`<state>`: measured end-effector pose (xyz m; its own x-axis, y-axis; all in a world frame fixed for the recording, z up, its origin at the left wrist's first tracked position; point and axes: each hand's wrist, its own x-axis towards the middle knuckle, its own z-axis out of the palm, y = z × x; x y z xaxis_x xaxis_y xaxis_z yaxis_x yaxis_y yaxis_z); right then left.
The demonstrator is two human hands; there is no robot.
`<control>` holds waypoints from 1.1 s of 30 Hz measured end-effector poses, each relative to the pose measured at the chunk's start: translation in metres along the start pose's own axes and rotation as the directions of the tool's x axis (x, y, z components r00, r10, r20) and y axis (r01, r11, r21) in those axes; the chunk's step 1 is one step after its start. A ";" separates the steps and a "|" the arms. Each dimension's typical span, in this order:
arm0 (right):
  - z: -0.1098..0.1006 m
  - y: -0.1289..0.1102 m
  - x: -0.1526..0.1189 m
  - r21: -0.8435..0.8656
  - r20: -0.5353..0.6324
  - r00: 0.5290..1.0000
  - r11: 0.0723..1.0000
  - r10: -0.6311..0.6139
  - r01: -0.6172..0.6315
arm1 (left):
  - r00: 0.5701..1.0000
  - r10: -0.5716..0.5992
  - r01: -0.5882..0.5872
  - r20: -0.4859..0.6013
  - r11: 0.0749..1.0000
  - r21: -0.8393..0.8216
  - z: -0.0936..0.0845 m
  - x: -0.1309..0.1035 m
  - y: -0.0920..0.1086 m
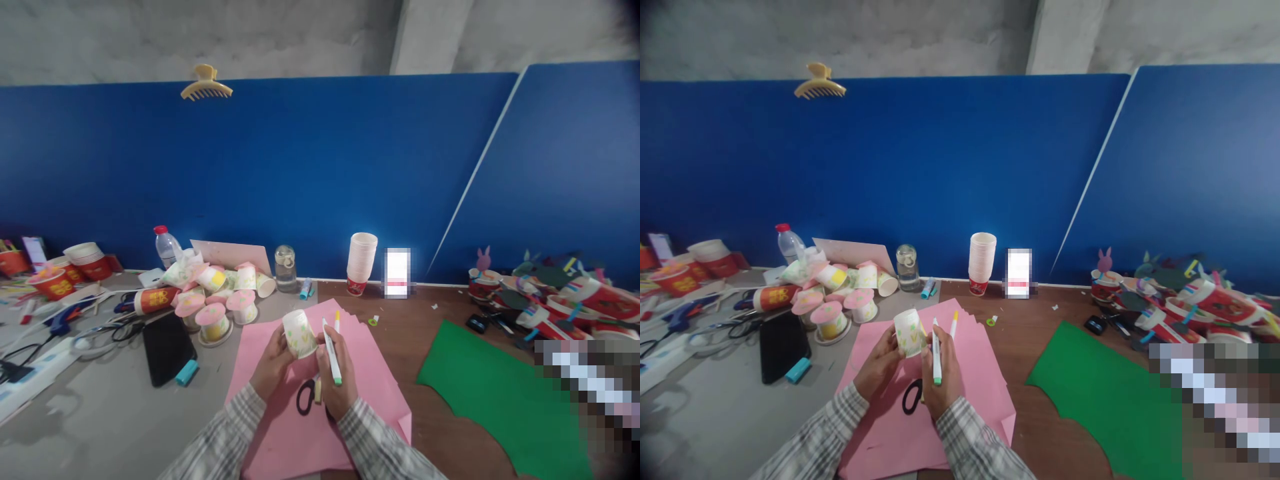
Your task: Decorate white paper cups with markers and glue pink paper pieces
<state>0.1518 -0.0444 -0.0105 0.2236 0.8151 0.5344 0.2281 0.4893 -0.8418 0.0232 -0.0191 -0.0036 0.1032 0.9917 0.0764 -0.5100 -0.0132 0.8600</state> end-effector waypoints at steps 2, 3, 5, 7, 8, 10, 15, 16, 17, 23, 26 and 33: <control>0.000 0.001 0.000 -0.001 0.008 1.000 1.000 0.013 -0.013 | 1.000 -0.003 0.004 -0.023 0.999 0.053 -0.004 0.001 -0.002; 0.000 0.002 0.000 -0.003 0.009 1.000 1.000 0.020 -0.020 | 1.000 -0.002 0.005 -0.031 0.997 0.080 -0.005 0.001 -0.002; 0.000 0.003 0.000 -0.012 0.006 0.999 0.999 0.031 -0.031 | 0.999 0.004 0.001 -0.044 0.993 0.117 -0.008 0.002 -0.003; 0.000 0.004 -0.001 -0.018 0.001 0.999 0.999 0.036 -0.036 | 0.999 0.009 -0.004 -0.045 0.992 0.129 -0.010 0.002 -0.003; 0.000 0.004 -0.001 -0.019 0.000 0.999 0.999 0.037 -0.037 | 0.999 0.012 -0.006 -0.042 0.991 0.131 -0.010 0.002 -0.003; 0.000 0.004 -0.001 -0.018 -0.006 0.999 0.999 0.040 -0.040 | 0.999 0.023 -0.016 -0.044 0.989 0.148 -0.011 0.002 -0.004; 0.000 0.003 -0.001 -0.013 -0.002 0.999 0.999 0.044 -0.044 | 0.997 0.060 -0.047 -0.055 0.976 0.213 -0.013 0.003 -0.006; 0.000 0.003 -0.001 -0.010 0.004 0.999 0.999 0.046 -0.046 | 0.997 0.063 -0.050 -0.053 0.975 0.219 -0.014 0.003 -0.006; 0.000 0.003 -0.001 -0.006 0.008 0.999 0.999 0.049 -0.048 | 0.996 0.068 -0.055 -0.053 0.973 0.225 -0.014 0.003 -0.007; 0.001 0.004 -0.001 0.012 0.009 0.998 0.998 0.065 -0.065 | 0.995 0.093 -0.080 -0.036 0.962 0.260 -0.014 0.003 -0.006; 0.001 0.005 -0.001 0.005 0.017 0.998 0.998 0.065 -0.065 | 0.995 0.096 -0.084 -0.037 0.962 0.258 -0.011 0.001 -0.004; 0.002 0.007 -0.002 -0.008 0.025 0.998 0.998 0.059 -0.058 | 0.989 0.140 -0.120 -0.042 0.943 0.310 -0.006 0.000 -0.001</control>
<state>0.1514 -0.0420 -0.0173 0.2132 0.8497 0.4822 0.2223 0.4384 -0.8709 0.0183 -0.0187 -0.0078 -0.0050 0.9846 0.1748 -0.2289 -0.1713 0.9583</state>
